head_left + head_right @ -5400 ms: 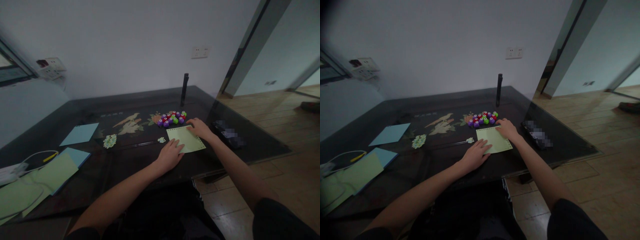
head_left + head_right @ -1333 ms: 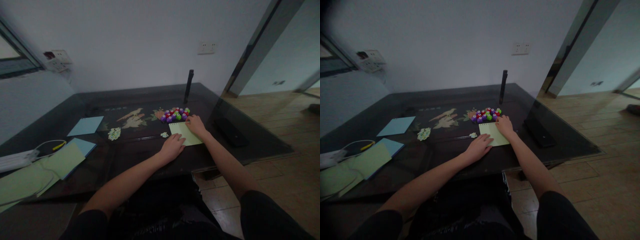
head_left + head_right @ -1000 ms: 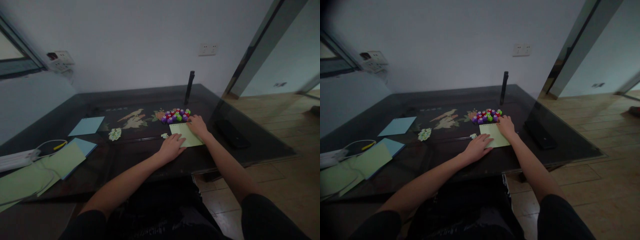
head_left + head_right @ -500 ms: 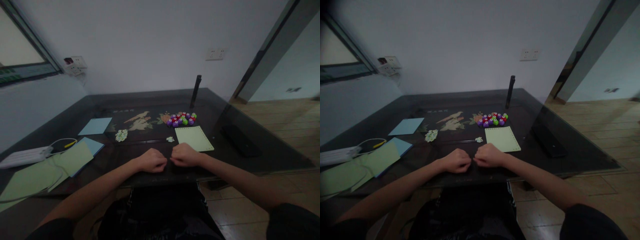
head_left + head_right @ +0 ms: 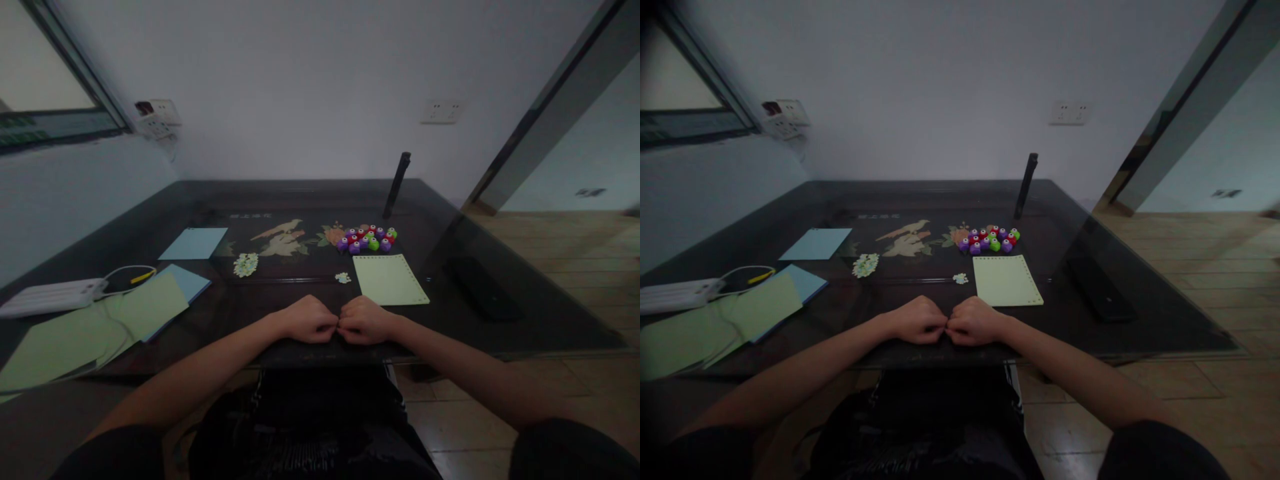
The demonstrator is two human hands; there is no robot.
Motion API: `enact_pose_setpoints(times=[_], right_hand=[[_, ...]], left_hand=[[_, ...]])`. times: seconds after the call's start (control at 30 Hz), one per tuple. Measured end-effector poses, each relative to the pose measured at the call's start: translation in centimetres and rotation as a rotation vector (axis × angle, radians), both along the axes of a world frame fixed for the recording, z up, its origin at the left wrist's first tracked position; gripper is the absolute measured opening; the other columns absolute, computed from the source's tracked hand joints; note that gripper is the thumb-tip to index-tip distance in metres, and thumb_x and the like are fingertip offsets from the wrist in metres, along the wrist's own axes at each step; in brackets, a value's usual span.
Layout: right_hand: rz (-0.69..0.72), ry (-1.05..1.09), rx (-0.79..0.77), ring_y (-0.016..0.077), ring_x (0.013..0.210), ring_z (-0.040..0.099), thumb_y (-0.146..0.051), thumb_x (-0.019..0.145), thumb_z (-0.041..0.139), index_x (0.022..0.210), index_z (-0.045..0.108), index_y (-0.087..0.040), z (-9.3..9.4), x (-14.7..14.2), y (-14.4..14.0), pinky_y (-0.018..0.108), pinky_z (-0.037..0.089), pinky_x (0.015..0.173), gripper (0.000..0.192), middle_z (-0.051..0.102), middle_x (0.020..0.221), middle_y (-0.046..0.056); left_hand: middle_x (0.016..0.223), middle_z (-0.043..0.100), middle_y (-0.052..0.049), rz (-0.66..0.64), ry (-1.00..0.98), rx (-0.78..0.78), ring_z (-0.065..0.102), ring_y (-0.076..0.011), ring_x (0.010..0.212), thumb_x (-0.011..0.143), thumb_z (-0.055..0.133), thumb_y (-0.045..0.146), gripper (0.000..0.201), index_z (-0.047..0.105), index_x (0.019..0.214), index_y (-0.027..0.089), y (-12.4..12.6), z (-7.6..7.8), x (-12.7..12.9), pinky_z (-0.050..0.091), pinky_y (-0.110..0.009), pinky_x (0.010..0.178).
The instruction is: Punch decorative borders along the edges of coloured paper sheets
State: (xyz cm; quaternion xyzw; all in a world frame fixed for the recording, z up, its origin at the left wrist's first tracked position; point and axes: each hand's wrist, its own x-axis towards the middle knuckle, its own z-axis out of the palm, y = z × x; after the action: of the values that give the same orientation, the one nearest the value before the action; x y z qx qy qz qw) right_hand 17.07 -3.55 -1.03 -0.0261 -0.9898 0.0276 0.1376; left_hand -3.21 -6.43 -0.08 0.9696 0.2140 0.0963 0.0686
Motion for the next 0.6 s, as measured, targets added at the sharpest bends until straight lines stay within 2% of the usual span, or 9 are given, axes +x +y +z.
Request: enact_pose_setpoints(times=[0.3, 0.43, 0.6], right_hand=[[-0.002, 0.016, -0.019, 0.0127, 0.057, 0.051, -0.035, 0.094, 0.039, 0.065, 0.059, -0.017, 0.15, -0.03, 0.01, 0.027, 0.029, 0.055, 0.039, 0.060, 0.058, 0.003], [0.007, 0.017, -0.027, 0.0136, 0.057, 0.051, -0.043, 0.094, 0.036, 0.060, 0.058, -0.017, 0.48, -0.06, -0.01, 0.028, 0.028, 0.054, 0.048, 0.059, 0.058, 0.004], [0.012, 0.041, -0.037, 0.0134, 0.056, 0.049, -0.040, 0.096, 0.033, 0.056, 0.055, -0.017, 0.56, 0.02, 0.00, 0.028, 0.028, 0.054, 0.052, 0.057, 0.056, 0.003]], left_hand=[[0.061, 0.060, -0.001, -0.031, -0.042, 0.035, 0.053, -0.0113, 0.057, 0.080, 0.049, 0.021, 0.020, 0.054, 0.061, 0.018, -0.11, 0.30, 0.19, 0.034, -0.024, 0.053], [0.059, 0.061, -0.002, -0.022, -0.037, 0.107, 0.053, -0.0114, 0.055, 0.085, 0.047, 0.028, 0.031, 0.056, 0.057, 0.018, -0.12, 0.24, 0.23, 0.034, -0.026, 0.053], [0.054, 0.060, -0.002, -0.047, -0.025, 0.144, 0.052, -0.0124, 0.051, 0.089, 0.044, 0.034, 0.041, 0.056, 0.054, 0.018, 0.05, 0.02, 0.09, 0.034, -0.027, 0.053]])
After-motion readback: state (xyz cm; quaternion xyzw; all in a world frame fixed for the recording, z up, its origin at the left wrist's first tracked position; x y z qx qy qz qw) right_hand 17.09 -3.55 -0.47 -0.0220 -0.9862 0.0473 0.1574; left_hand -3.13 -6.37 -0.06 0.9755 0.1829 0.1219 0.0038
